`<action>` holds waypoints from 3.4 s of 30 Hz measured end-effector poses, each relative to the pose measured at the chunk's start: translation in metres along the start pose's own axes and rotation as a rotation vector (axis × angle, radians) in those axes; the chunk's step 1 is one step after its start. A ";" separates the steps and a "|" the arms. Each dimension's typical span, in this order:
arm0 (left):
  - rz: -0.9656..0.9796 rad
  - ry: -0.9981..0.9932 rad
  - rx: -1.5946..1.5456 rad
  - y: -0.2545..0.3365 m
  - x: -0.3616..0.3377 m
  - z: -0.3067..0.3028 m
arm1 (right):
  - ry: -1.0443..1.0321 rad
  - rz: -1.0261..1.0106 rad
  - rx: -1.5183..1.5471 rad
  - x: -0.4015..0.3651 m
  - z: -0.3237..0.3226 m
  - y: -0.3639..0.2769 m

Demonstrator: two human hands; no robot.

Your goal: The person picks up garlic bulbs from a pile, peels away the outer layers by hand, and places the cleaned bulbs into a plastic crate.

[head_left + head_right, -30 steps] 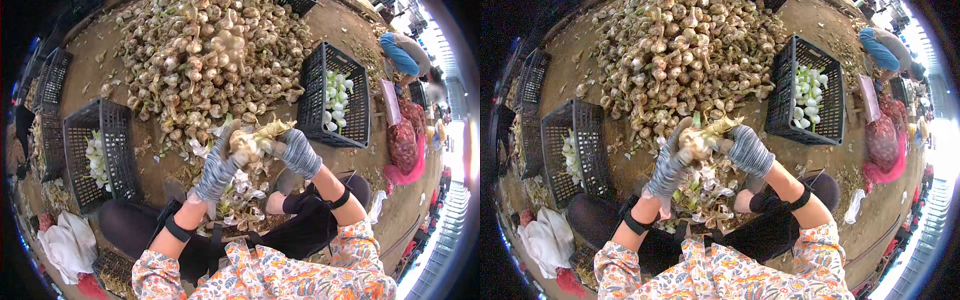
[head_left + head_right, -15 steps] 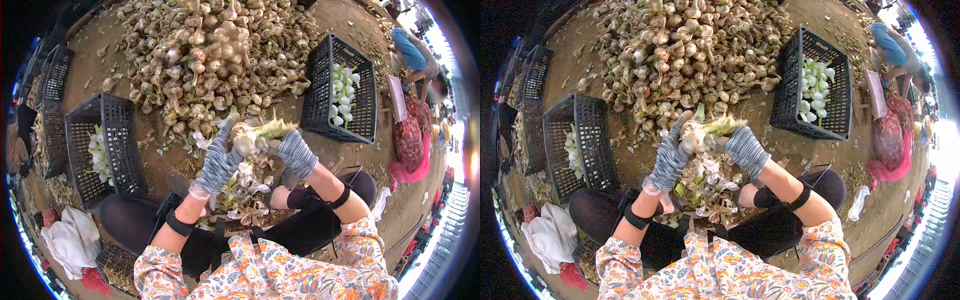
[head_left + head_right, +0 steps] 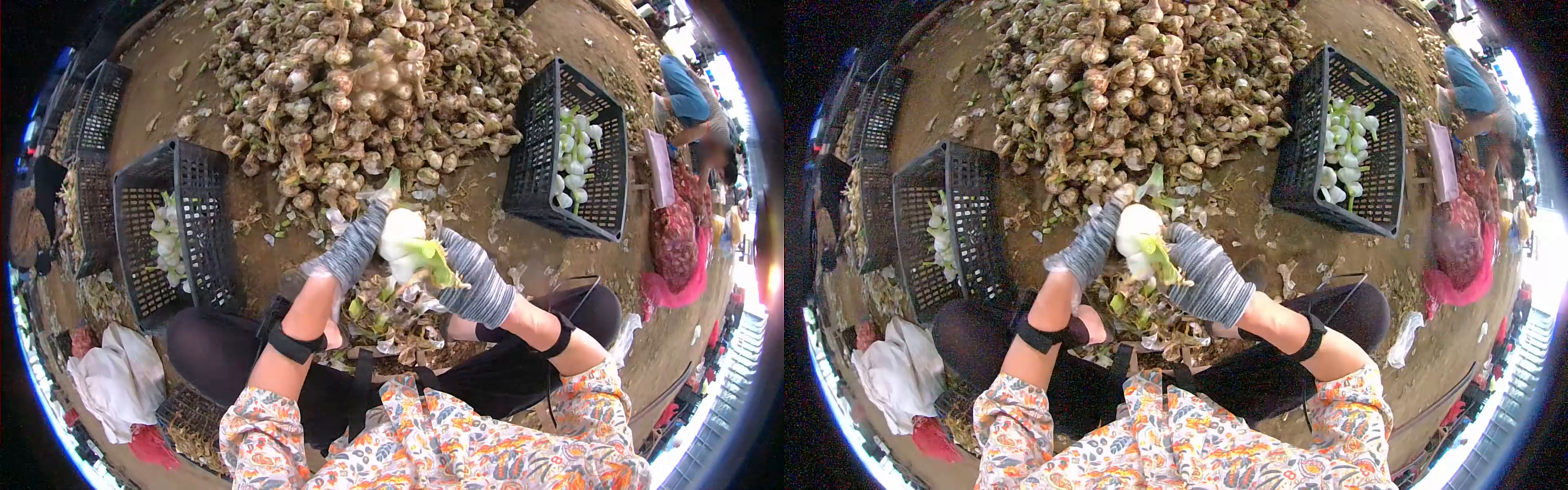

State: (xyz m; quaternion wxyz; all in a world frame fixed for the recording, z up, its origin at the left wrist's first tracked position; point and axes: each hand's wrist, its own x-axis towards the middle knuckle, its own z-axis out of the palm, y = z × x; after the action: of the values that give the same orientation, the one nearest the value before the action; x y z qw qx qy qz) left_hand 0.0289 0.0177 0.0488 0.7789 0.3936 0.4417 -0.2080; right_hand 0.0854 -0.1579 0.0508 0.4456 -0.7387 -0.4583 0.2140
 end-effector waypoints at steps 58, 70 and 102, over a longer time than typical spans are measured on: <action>0.166 -0.246 -0.379 -0.072 0.028 0.009 | 0.628 0.037 1.975 -0.026 -0.101 0.095; 0.151 -0.106 -0.493 -0.056 0.043 -0.010 | 0.546 0.894 0.031 0.151 0.040 0.267; 0.792 -0.321 0.022 -0.045 0.006 0.017 | 0.088 0.484 0.461 0.022 -0.042 0.015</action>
State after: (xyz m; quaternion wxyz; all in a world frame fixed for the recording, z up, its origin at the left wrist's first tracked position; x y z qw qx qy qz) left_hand 0.0104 -0.0226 0.0298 0.8532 0.5039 0.1273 0.0436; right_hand 0.1340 -0.1607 0.0620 0.5564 -0.7145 -0.1894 0.3795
